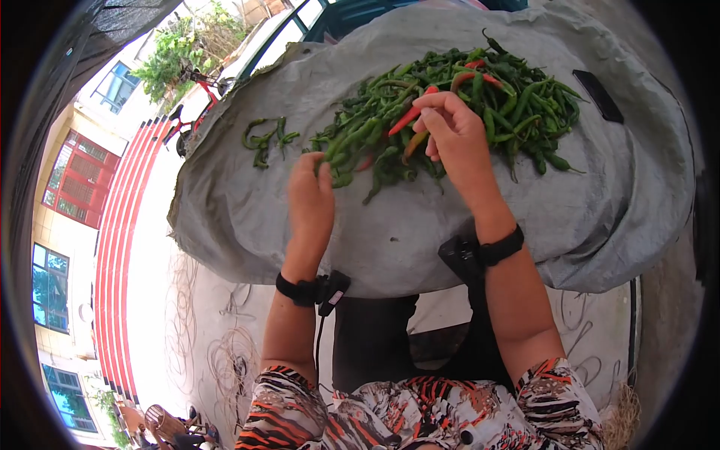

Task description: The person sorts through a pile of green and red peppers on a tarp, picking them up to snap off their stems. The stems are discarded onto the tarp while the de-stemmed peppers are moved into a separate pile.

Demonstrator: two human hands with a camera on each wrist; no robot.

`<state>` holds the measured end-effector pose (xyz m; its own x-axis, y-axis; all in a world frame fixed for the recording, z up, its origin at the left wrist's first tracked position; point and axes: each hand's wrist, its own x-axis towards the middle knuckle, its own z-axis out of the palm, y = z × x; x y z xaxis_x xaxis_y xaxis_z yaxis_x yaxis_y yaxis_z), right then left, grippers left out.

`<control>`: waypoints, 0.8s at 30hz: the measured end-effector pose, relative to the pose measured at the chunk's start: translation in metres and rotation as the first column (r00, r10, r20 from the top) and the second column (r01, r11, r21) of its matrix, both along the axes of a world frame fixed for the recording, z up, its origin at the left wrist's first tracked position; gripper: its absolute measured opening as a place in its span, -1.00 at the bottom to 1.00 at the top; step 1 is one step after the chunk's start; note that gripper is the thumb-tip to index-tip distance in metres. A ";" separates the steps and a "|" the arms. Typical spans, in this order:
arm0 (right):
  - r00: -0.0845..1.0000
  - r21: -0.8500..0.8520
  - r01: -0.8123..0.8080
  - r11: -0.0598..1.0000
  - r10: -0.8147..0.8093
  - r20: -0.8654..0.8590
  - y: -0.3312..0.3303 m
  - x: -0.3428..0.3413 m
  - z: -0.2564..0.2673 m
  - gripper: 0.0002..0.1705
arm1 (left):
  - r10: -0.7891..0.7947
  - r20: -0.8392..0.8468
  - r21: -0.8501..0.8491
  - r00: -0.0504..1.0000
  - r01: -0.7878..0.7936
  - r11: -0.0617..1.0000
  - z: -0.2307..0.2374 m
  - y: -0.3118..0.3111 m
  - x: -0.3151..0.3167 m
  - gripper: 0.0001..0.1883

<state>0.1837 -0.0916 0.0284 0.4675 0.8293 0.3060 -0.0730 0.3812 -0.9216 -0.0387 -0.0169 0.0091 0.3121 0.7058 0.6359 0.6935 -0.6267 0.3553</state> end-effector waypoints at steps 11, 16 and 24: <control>0.967 -0.100 -0.224 0.969 0.234 0.099 -0.007 -0.006 0.010 -0.73 | -0.154 0.646 -0.405 0.748 0.507 0.760 0.039 -0.036 0.035 -0.72; 0.904 -0.202 -0.302 0.932 0.348 0.250 -0.007 -0.002 0.005 -0.68 | -0.127 0.737 -0.459 0.664 0.629 0.628 0.031 -0.034 0.041 -0.70; 0.979 -0.074 -0.203 0.976 0.204 -0.005 -0.004 -0.002 0.001 -0.79 | -0.008 0.855 -0.442 0.519 0.736 0.513 0.021 -0.013 0.032 -0.75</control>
